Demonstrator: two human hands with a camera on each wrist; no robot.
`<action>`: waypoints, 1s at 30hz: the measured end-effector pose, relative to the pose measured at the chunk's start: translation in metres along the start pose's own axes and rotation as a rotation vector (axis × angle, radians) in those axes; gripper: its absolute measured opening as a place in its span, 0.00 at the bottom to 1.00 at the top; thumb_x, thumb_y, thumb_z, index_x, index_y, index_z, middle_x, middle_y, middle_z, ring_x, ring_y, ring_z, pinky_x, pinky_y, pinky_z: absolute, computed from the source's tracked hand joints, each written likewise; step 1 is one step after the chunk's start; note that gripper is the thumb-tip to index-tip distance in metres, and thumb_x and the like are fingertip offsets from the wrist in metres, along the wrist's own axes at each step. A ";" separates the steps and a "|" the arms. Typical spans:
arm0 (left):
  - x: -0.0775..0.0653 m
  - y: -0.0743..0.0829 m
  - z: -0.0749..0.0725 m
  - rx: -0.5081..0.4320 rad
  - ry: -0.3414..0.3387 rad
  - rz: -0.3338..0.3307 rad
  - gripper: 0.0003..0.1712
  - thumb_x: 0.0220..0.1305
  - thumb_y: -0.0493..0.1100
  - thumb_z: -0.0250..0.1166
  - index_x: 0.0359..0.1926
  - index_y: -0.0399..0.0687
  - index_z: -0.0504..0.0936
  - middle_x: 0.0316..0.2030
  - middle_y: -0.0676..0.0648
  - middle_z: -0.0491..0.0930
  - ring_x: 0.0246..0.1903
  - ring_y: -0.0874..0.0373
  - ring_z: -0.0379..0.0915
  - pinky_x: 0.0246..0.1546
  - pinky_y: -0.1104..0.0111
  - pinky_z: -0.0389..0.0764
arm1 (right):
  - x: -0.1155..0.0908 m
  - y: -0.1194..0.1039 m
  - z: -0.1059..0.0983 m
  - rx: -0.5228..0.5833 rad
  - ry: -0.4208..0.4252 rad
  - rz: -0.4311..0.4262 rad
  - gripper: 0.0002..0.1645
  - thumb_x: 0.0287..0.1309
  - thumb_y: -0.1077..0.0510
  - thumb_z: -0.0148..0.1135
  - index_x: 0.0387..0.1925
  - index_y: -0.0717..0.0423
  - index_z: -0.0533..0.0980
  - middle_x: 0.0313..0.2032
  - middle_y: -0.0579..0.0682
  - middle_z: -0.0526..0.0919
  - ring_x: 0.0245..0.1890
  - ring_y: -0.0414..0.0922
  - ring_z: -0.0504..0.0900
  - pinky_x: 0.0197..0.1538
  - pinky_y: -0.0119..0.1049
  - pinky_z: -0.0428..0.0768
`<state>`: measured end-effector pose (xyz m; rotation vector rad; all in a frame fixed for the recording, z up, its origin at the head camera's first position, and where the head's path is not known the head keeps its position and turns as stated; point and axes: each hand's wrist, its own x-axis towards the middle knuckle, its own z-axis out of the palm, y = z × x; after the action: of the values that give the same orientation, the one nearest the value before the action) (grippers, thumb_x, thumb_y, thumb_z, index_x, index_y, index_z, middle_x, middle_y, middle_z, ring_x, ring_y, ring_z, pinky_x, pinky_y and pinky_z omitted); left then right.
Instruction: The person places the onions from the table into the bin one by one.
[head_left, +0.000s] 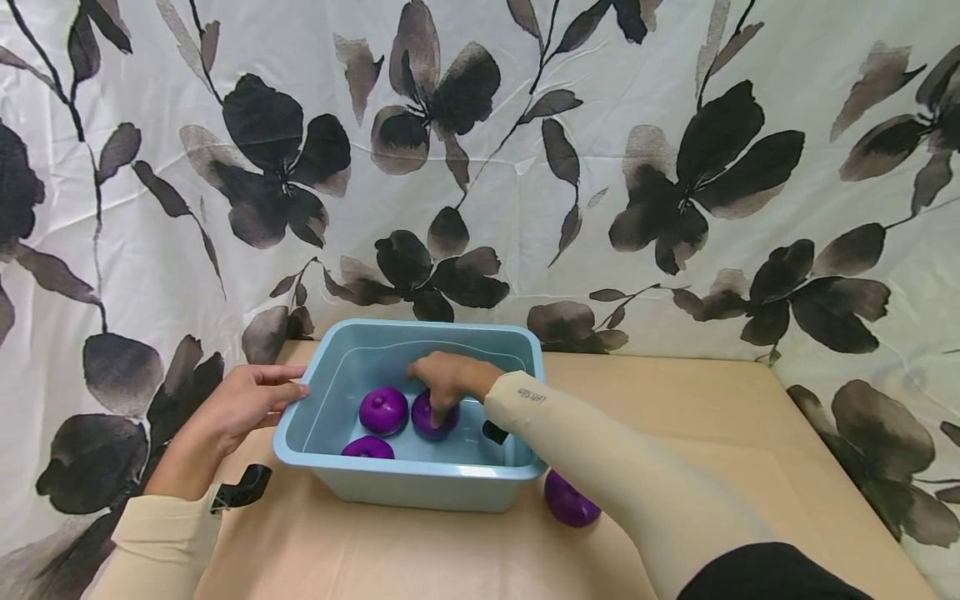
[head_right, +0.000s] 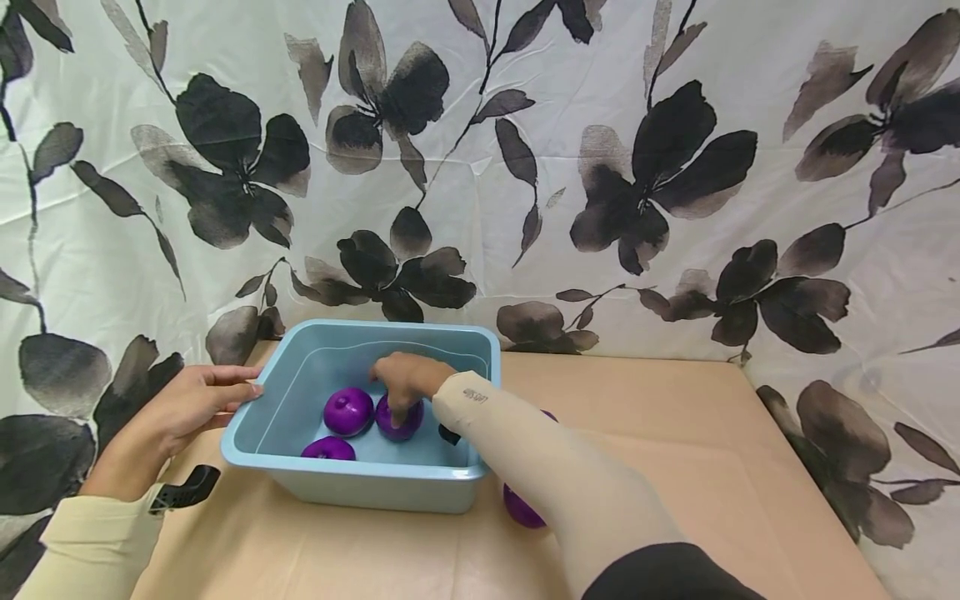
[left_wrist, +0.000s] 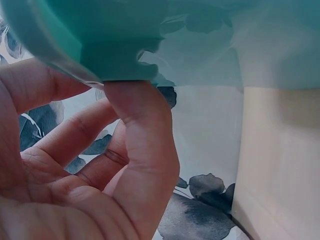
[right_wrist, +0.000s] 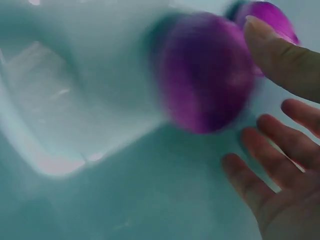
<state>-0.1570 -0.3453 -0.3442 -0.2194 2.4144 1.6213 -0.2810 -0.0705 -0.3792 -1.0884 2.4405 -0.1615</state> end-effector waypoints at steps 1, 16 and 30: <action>0.000 0.000 0.001 0.002 0.001 0.002 0.32 0.71 0.40 0.65 0.70 0.25 0.70 0.36 0.58 0.86 0.36 0.68 0.84 0.40 0.69 0.87 | -0.002 0.000 -0.001 -0.002 0.010 -0.005 0.50 0.48 0.57 0.84 0.73 0.54 0.71 0.68 0.53 0.79 0.67 0.48 0.79 0.69 0.42 0.79; 0.002 -0.002 -0.002 0.025 -0.008 0.001 0.33 0.73 0.41 0.64 0.71 0.26 0.68 0.36 0.60 0.86 0.36 0.69 0.84 0.40 0.71 0.87 | -0.091 -0.007 -0.061 0.263 0.133 -0.141 0.43 0.55 0.55 0.79 0.71 0.53 0.73 0.70 0.52 0.77 0.70 0.53 0.76 0.71 0.47 0.76; 0.000 -0.009 -0.002 -0.006 -0.015 -0.015 0.35 0.73 0.41 0.64 0.73 0.25 0.66 0.35 0.64 0.85 0.36 0.70 0.84 0.39 0.72 0.87 | -0.197 0.039 -0.026 0.751 0.391 -0.178 0.33 0.53 0.61 0.78 0.62 0.55 0.78 0.58 0.52 0.84 0.60 0.50 0.83 0.62 0.43 0.85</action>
<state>-0.1552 -0.3505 -0.3515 -0.2253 2.3910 1.6179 -0.2047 0.0981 -0.2961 -0.9632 2.2433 -1.3305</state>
